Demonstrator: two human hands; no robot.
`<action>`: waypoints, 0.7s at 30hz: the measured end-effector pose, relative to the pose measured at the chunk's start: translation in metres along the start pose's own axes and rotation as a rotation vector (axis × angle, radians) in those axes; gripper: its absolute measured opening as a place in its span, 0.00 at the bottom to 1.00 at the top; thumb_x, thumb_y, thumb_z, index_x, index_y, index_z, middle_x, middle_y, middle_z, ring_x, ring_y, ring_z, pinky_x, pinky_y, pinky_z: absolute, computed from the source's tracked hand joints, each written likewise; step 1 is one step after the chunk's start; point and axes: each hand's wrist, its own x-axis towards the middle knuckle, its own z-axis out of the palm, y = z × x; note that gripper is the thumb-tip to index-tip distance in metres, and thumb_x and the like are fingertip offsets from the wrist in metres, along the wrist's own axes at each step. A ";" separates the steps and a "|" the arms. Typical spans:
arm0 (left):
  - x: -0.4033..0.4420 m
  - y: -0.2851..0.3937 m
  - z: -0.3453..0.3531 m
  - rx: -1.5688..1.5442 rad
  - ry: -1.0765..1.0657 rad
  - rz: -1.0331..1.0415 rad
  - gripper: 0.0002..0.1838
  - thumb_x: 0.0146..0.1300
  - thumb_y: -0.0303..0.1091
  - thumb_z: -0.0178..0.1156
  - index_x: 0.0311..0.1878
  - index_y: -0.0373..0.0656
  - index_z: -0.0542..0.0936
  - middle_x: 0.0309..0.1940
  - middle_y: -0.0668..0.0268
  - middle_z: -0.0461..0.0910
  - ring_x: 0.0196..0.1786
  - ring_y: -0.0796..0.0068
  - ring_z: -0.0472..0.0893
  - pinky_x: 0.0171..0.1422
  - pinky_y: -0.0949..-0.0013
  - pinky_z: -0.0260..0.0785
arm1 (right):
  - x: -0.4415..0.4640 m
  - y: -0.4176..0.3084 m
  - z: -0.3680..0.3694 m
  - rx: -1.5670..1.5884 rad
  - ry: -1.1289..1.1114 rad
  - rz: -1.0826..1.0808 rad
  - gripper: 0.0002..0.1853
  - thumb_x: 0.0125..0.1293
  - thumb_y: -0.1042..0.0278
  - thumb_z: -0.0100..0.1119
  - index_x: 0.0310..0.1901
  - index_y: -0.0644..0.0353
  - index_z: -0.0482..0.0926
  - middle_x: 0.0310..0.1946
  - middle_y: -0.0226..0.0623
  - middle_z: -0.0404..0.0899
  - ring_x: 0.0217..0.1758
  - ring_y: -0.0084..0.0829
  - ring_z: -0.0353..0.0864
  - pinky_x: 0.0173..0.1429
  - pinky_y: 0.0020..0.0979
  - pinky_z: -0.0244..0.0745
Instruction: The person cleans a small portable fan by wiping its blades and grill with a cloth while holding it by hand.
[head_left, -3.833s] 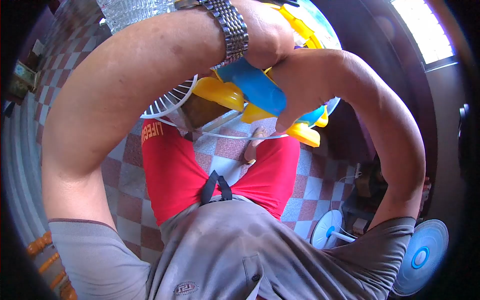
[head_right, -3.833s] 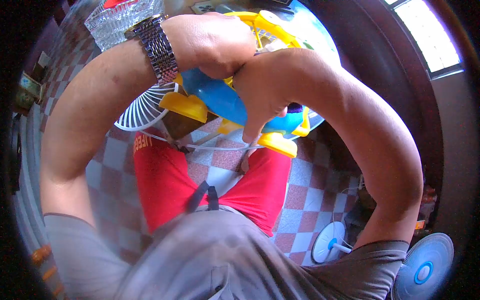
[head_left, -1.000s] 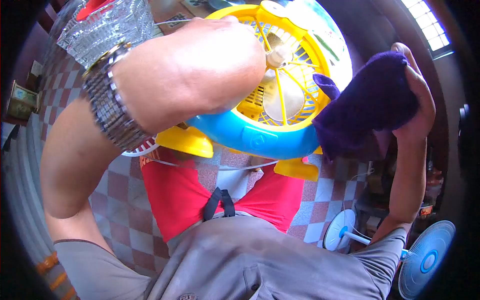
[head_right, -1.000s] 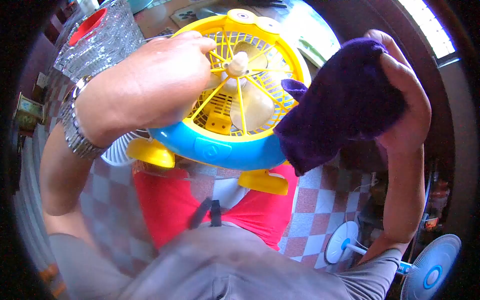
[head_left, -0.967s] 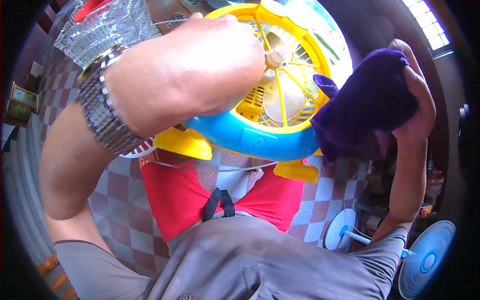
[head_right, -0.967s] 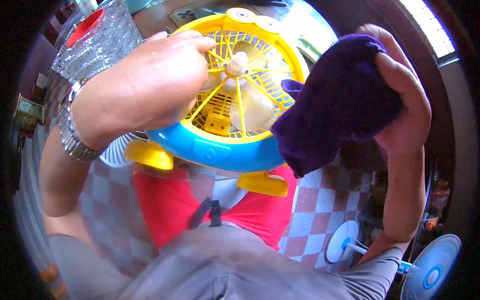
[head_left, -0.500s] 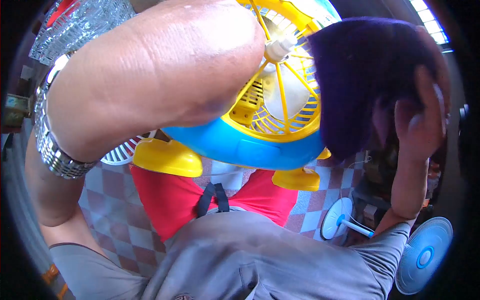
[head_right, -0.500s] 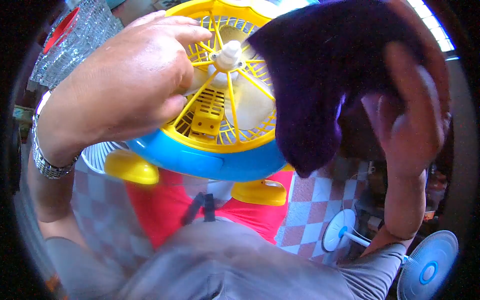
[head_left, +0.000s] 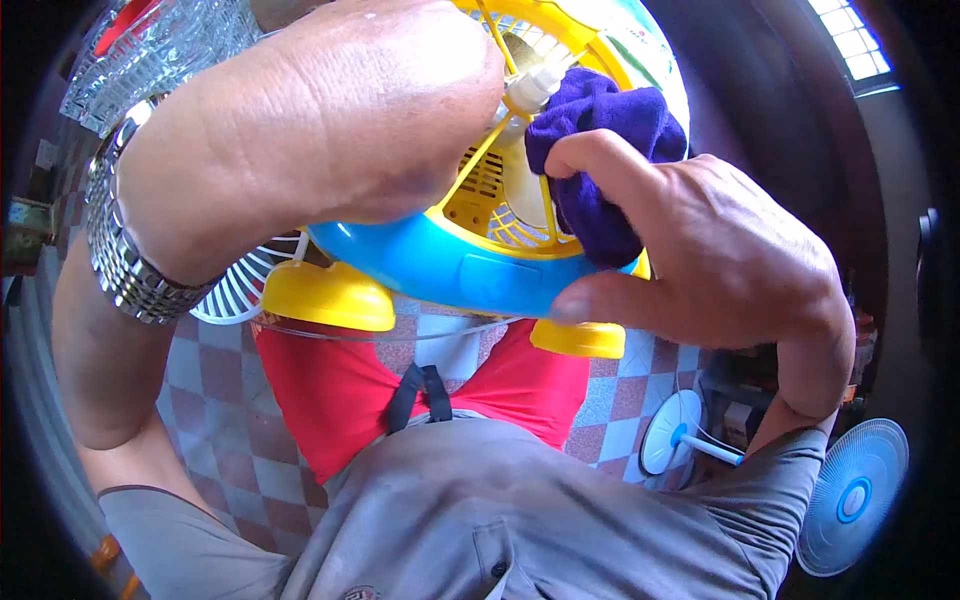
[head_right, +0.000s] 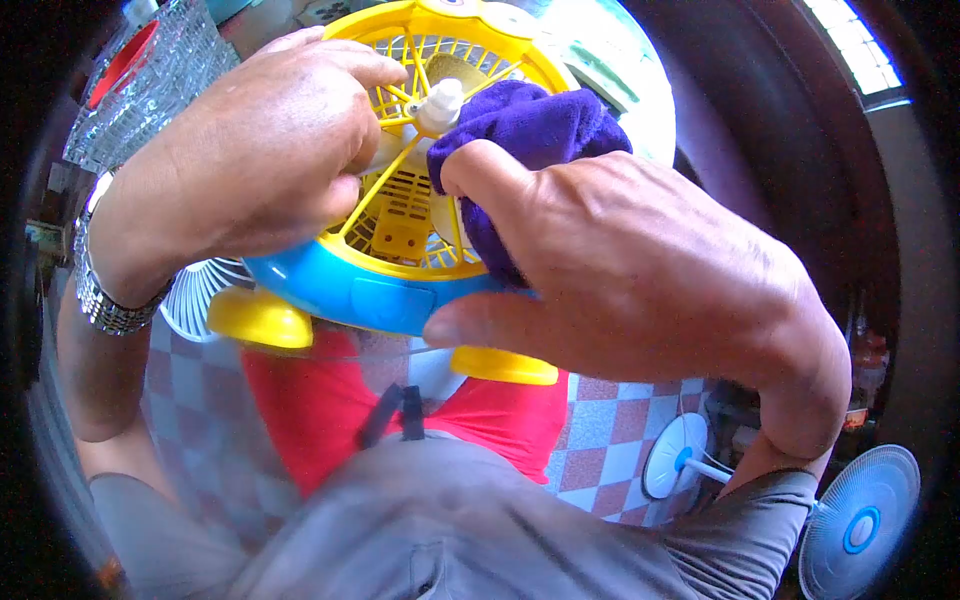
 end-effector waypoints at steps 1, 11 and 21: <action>-0.001 -0.001 0.001 0.003 0.009 0.002 0.07 0.48 0.29 0.64 0.28 0.37 0.88 0.37 0.52 0.88 0.61 0.55 0.83 0.75 0.53 0.68 | 0.001 -0.005 0.003 -0.095 0.014 -0.006 0.41 0.59 0.45 0.79 0.63 0.61 0.68 0.32 0.53 0.85 0.35 0.51 0.90 0.37 0.42 0.81; -0.001 0.003 0.003 -0.039 0.031 -0.075 0.08 0.46 0.29 0.64 0.29 0.37 0.87 0.30 0.50 0.85 0.42 0.48 0.86 0.57 0.50 0.75 | 0.015 -0.023 0.000 -0.220 -0.130 0.141 0.39 0.49 0.50 0.86 0.53 0.62 0.69 0.31 0.50 0.85 0.36 0.50 0.89 0.43 0.42 0.82; 0.003 0.006 0.008 -0.036 0.054 -0.058 0.09 0.51 0.29 0.64 0.34 0.39 0.90 0.38 0.52 0.87 0.50 0.51 0.86 0.65 0.45 0.70 | 0.013 0.024 0.005 0.056 -0.088 -0.048 0.37 0.57 0.48 0.82 0.58 0.60 0.70 0.45 0.50 0.85 0.43 0.46 0.90 0.49 0.39 0.86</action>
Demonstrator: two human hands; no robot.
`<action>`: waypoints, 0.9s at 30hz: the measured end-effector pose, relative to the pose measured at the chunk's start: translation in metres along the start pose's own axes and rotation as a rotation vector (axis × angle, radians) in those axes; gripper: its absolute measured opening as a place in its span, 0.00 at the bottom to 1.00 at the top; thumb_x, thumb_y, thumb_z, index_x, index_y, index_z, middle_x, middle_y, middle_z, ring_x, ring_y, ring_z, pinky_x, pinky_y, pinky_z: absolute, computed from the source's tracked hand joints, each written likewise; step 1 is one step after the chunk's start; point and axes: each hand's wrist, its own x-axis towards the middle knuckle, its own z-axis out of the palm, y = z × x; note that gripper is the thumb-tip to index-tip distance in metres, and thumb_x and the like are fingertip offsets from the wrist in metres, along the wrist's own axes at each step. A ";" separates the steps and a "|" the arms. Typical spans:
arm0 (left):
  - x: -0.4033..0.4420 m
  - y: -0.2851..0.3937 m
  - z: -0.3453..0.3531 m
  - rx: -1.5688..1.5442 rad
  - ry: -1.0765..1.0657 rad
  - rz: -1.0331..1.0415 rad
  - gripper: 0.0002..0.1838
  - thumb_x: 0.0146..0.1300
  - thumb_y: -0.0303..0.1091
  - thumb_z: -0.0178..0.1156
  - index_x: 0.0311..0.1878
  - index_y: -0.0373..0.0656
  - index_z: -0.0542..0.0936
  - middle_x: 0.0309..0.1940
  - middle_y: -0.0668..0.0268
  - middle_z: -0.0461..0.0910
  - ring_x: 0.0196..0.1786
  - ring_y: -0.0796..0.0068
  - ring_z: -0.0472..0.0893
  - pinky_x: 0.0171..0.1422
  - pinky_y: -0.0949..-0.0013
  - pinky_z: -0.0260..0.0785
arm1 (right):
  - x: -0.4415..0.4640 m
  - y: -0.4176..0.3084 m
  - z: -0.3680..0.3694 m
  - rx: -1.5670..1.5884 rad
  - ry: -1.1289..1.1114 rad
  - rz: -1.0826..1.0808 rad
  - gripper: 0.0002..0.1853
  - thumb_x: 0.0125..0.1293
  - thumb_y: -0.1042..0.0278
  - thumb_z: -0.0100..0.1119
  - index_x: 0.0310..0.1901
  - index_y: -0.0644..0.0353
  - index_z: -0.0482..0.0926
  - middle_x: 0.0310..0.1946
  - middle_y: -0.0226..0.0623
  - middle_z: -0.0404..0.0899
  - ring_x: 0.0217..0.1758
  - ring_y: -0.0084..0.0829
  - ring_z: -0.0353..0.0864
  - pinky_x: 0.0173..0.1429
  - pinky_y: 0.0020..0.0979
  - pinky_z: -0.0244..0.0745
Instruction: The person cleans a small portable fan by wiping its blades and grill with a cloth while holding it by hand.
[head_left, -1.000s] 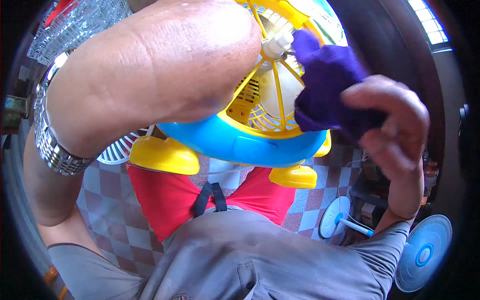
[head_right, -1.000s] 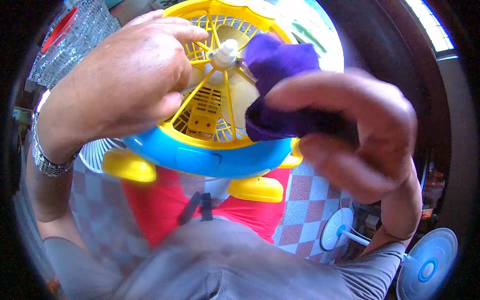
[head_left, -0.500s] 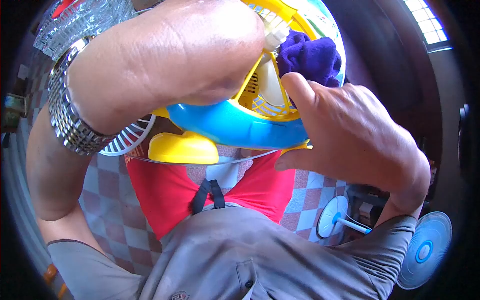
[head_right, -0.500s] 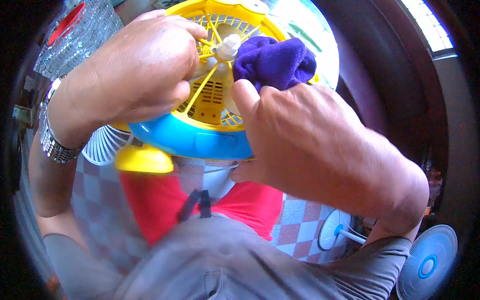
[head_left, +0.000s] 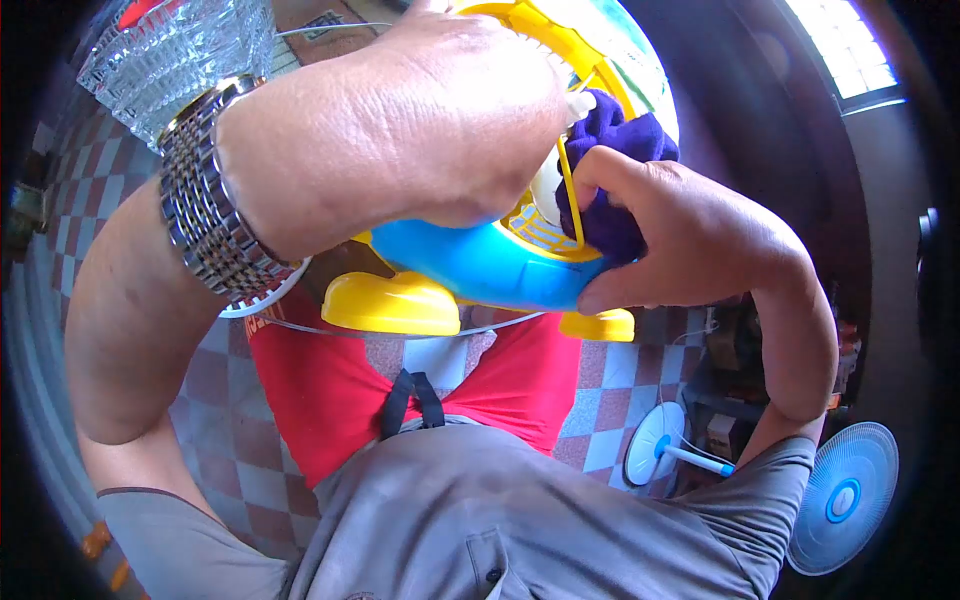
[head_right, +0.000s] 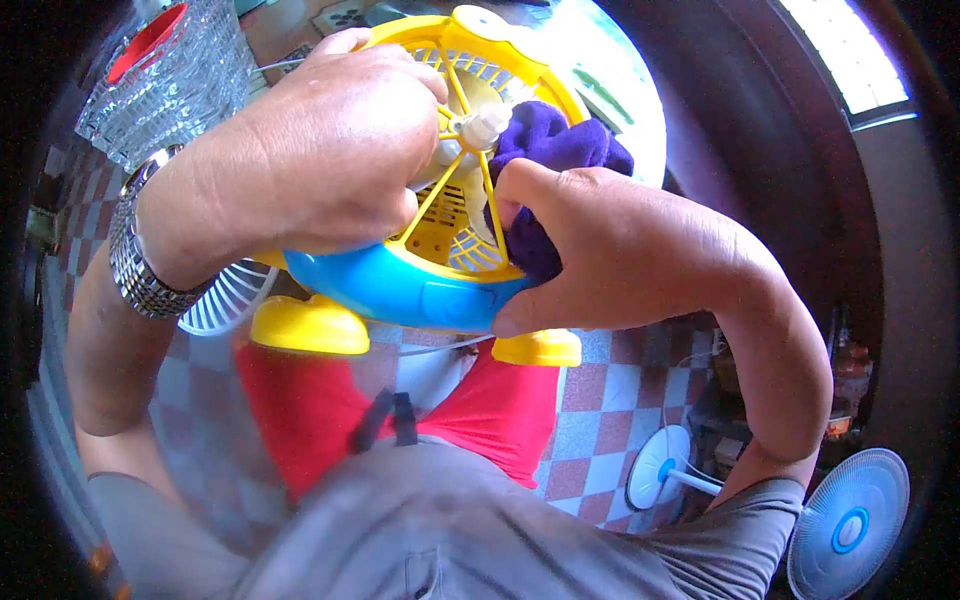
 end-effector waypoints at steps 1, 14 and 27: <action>0.000 0.001 -0.001 -0.010 -0.007 -0.001 0.09 0.51 0.29 0.64 0.34 0.39 0.90 0.40 0.52 0.87 0.52 0.51 0.86 0.67 0.44 0.69 | -0.001 0.004 0.001 0.037 -0.003 -0.048 0.38 0.58 0.48 0.83 0.59 0.57 0.69 0.46 0.47 0.85 0.40 0.43 0.91 0.47 0.35 0.87; -0.007 -0.011 0.000 -0.109 -0.028 0.055 0.11 0.52 0.36 0.73 0.37 0.42 0.92 0.45 0.54 0.87 0.62 0.56 0.82 0.74 0.47 0.64 | 0.005 -0.020 -0.028 0.418 -0.328 0.231 0.34 0.66 0.47 0.76 0.60 0.61 0.70 0.43 0.45 0.84 0.33 0.32 0.91 0.35 0.31 0.87; -0.003 -0.008 -0.004 -0.020 -0.054 0.077 0.10 0.51 0.32 0.72 0.35 0.36 0.90 0.36 0.50 0.86 0.45 0.50 0.88 0.56 0.55 0.78 | 0.012 -0.033 -0.019 -0.106 -0.364 0.059 0.31 0.65 0.45 0.74 0.59 0.58 0.73 0.41 0.47 0.87 0.42 0.43 0.90 0.47 0.41 0.84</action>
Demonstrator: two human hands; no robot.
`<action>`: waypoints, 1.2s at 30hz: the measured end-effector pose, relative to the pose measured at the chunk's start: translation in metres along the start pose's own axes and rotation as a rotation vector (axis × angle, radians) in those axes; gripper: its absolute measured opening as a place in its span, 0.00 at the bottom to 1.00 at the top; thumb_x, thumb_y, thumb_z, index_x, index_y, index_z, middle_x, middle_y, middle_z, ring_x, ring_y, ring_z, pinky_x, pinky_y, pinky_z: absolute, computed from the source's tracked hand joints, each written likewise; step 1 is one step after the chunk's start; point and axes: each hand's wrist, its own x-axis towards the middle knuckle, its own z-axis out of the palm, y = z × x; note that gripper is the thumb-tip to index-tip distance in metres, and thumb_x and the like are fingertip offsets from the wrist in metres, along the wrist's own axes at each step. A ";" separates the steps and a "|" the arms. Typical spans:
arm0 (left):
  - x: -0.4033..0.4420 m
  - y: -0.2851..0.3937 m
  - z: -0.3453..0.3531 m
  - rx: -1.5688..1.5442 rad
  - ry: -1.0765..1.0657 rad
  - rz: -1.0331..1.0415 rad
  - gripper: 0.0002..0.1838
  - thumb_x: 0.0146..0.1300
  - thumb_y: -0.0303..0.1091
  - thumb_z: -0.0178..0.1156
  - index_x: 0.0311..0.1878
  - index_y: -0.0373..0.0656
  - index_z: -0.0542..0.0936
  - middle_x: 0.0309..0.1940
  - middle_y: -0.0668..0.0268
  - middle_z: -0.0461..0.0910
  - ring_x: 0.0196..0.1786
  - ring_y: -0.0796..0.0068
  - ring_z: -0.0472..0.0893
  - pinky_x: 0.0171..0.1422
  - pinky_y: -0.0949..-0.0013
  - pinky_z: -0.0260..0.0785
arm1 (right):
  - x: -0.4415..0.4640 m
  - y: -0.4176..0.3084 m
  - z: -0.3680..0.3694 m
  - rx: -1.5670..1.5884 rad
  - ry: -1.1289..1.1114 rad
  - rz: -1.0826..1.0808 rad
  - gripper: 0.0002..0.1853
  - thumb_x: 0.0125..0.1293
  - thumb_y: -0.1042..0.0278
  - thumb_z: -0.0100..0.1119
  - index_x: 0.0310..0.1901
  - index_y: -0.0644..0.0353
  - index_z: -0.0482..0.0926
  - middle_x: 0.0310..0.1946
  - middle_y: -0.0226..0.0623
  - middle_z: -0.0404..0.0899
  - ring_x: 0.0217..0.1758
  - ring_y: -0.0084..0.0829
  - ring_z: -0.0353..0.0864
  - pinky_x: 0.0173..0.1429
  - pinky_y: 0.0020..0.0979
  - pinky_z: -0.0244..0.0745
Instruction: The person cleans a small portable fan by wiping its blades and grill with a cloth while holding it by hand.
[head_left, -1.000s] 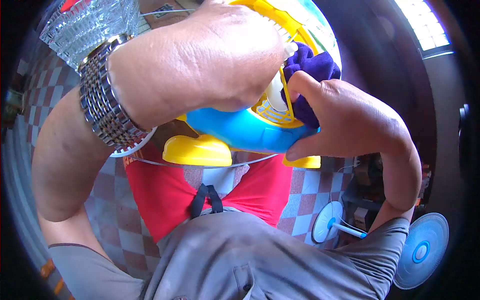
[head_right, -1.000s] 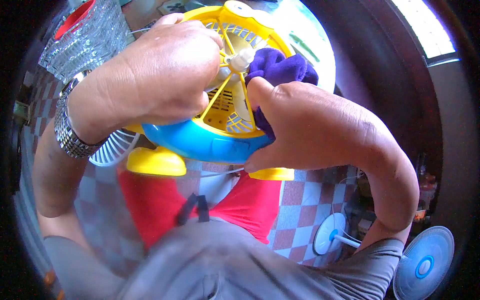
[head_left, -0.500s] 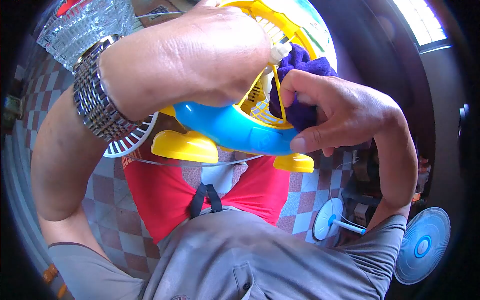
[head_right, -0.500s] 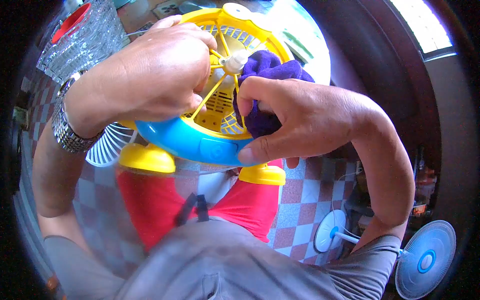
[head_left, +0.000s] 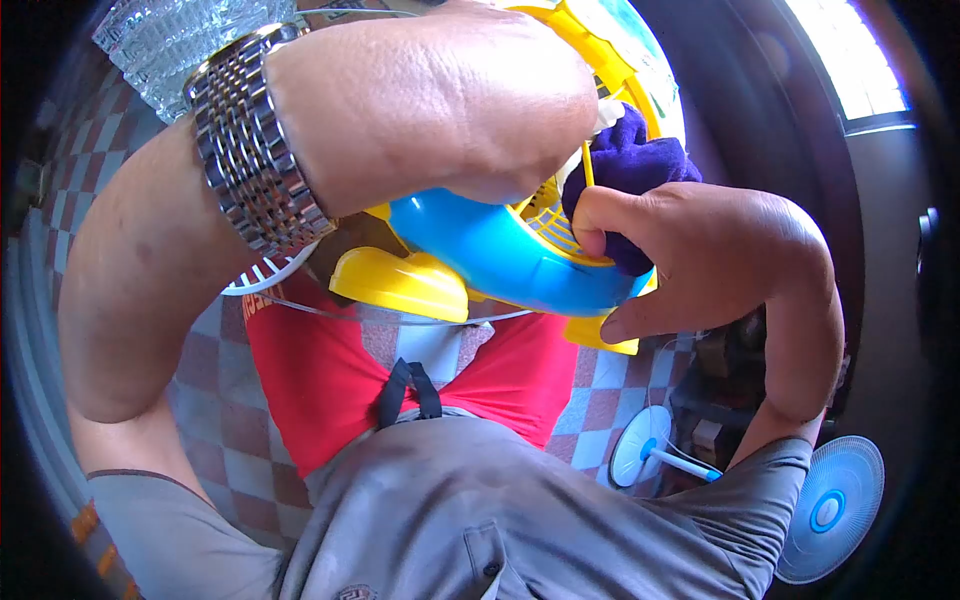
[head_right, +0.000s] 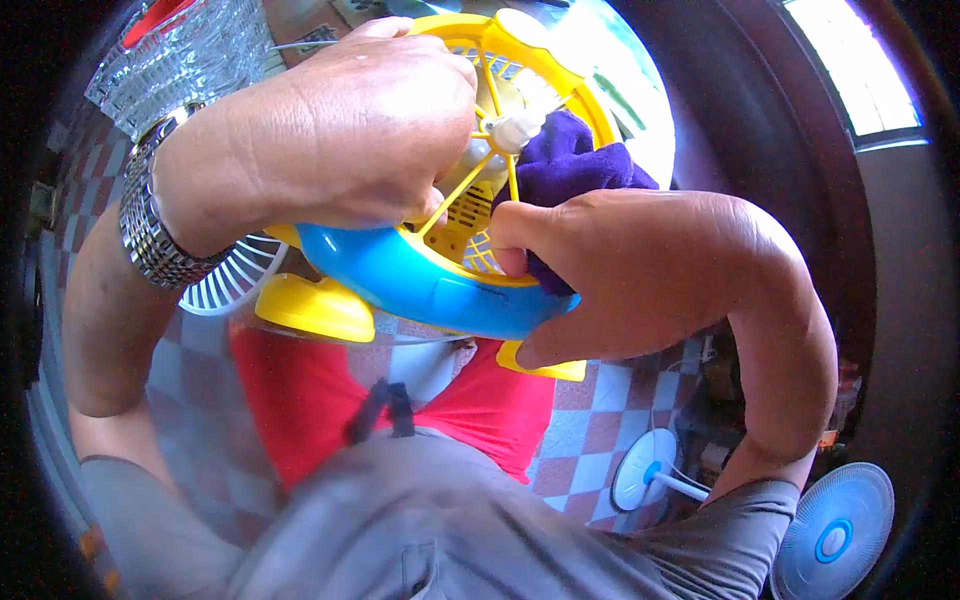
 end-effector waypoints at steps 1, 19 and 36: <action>0.000 -0.001 0.001 -0.014 -0.008 0.000 0.11 0.51 0.32 0.71 0.36 0.36 0.89 0.36 0.50 0.86 0.45 0.50 0.87 0.56 0.55 0.78 | 0.000 -0.003 0.000 -0.008 -0.006 0.034 0.31 0.66 0.44 0.73 0.59 0.58 0.73 0.41 0.47 0.87 0.43 0.44 0.90 0.49 0.42 0.83; -0.012 -0.003 -0.041 -0.403 -0.264 -0.017 0.13 0.73 0.33 0.58 0.50 0.34 0.84 0.42 0.55 0.85 0.53 0.61 0.85 0.70 0.58 0.70 | 0.005 -0.006 0.024 1.355 0.298 0.045 0.35 0.67 0.55 0.71 0.69 0.62 0.67 0.52 0.52 0.80 0.38 0.33 0.93 0.32 0.22 0.86; -0.012 -0.006 -0.025 -0.292 -0.139 -0.033 0.14 0.67 0.37 0.62 0.51 0.41 0.88 0.46 0.54 0.88 0.51 0.57 0.88 0.60 0.58 0.77 | 0.021 -0.012 -0.023 0.307 -0.080 0.227 0.27 0.75 0.41 0.62 0.55 0.60 0.76 0.34 0.40 0.86 0.29 0.29 0.90 0.34 0.29 0.85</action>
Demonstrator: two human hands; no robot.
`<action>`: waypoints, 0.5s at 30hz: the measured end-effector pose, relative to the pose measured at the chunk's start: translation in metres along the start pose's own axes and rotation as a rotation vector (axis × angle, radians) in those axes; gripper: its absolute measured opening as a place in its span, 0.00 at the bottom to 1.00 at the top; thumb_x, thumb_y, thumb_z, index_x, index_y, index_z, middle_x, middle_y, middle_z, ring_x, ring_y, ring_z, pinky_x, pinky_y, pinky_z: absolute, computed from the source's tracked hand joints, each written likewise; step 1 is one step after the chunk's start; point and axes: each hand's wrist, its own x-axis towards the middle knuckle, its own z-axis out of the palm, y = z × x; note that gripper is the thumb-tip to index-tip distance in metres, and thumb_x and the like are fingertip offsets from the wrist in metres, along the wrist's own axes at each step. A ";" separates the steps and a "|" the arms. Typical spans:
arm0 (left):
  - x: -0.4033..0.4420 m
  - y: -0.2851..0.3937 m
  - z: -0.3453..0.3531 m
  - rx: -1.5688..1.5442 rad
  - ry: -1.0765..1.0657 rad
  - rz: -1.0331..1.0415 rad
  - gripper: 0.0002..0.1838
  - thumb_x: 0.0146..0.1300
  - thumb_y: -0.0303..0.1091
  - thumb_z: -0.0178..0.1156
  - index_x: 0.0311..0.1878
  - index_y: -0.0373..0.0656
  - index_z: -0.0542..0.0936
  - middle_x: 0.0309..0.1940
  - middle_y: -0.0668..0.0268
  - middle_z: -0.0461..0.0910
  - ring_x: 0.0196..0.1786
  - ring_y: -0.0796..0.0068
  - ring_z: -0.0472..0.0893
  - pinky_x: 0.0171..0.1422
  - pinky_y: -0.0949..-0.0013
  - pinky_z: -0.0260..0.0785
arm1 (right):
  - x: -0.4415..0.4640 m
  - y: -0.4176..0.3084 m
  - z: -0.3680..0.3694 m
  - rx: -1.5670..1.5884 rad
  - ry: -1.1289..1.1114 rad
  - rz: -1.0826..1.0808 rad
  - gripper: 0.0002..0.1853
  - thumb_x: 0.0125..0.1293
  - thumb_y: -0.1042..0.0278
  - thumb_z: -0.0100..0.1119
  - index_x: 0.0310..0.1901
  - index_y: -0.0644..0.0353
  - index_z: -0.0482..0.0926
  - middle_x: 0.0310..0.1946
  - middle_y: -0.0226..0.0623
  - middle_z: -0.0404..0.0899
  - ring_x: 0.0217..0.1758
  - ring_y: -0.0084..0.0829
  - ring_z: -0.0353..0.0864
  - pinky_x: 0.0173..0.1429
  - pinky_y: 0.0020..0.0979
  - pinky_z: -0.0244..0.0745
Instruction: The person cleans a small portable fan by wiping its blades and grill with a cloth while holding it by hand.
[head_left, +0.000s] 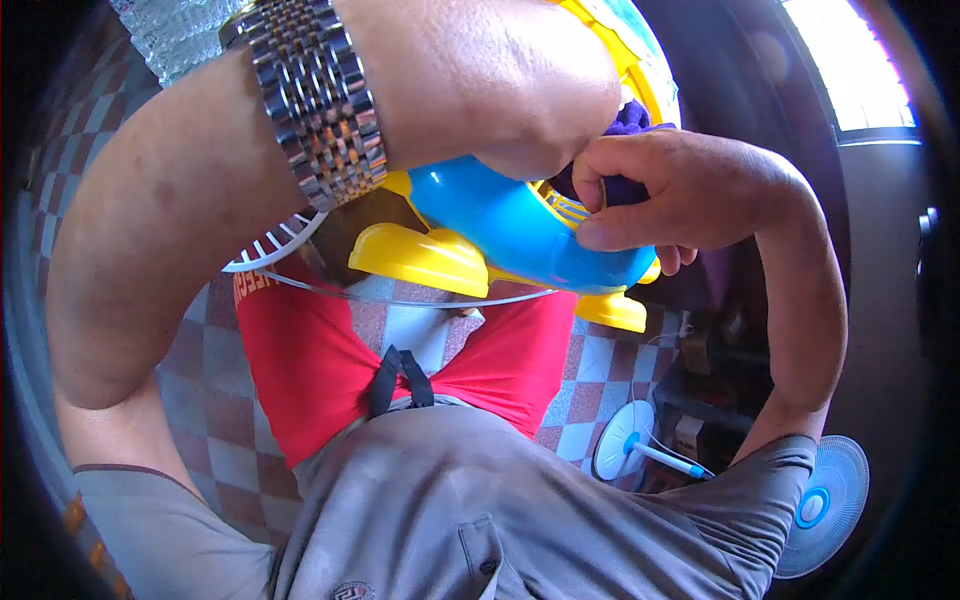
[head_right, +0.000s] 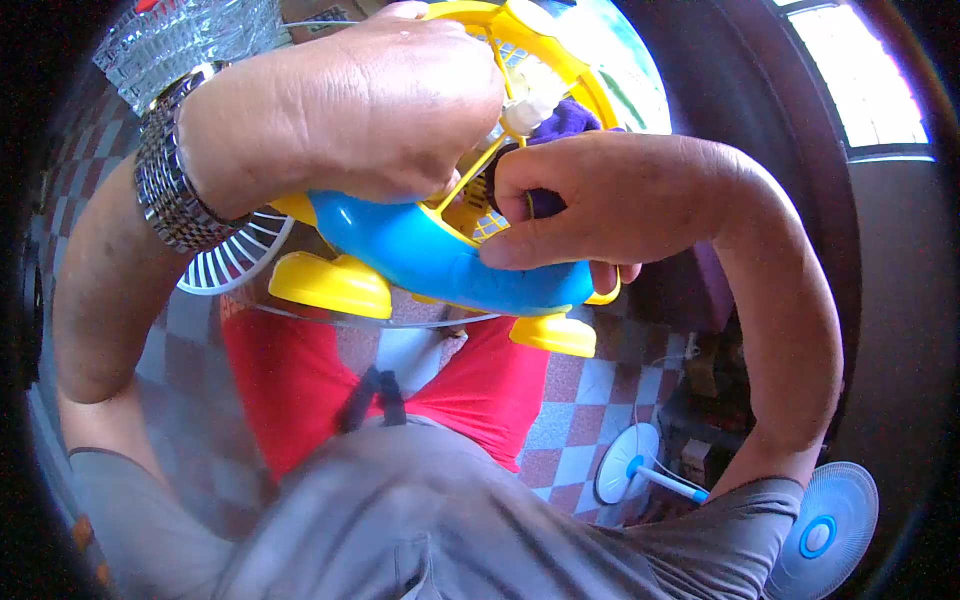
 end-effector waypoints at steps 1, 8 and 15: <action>0.000 0.002 -0.007 0.000 -0.064 -0.006 0.15 0.68 0.37 0.62 0.51 0.41 0.88 0.46 0.54 0.88 0.50 0.58 0.88 0.60 0.58 0.77 | 0.000 0.000 -0.002 -0.014 -0.066 0.020 0.27 0.74 0.41 0.62 0.56 0.60 0.76 0.34 0.40 0.86 0.30 0.30 0.90 0.33 0.29 0.85; 0.011 0.021 -0.034 -0.175 -0.344 -0.273 0.16 0.67 0.34 0.64 0.53 0.35 0.87 0.45 0.53 0.87 0.50 0.61 0.88 0.60 0.63 0.80 | -0.007 0.008 0.001 -0.078 -0.158 0.011 0.32 0.71 0.40 0.66 0.62 0.60 0.76 0.38 0.46 0.87 0.31 0.34 0.91 0.38 0.32 0.85; 0.012 0.012 -0.023 -0.006 -0.247 -0.042 0.16 0.64 0.31 0.66 0.53 0.34 0.86 0.45 0.54 0.88 0.51 0.60 0.87 0.61 0.64 0.79 | -0.004 0.024 0.021 -0.434 0.133 -0.217 0.33 0.65 0.44 0.70 0.61 0.62 0.79 0.41 0.52 0.88 0.43 0.45 0.91 0.51 0.41 0.84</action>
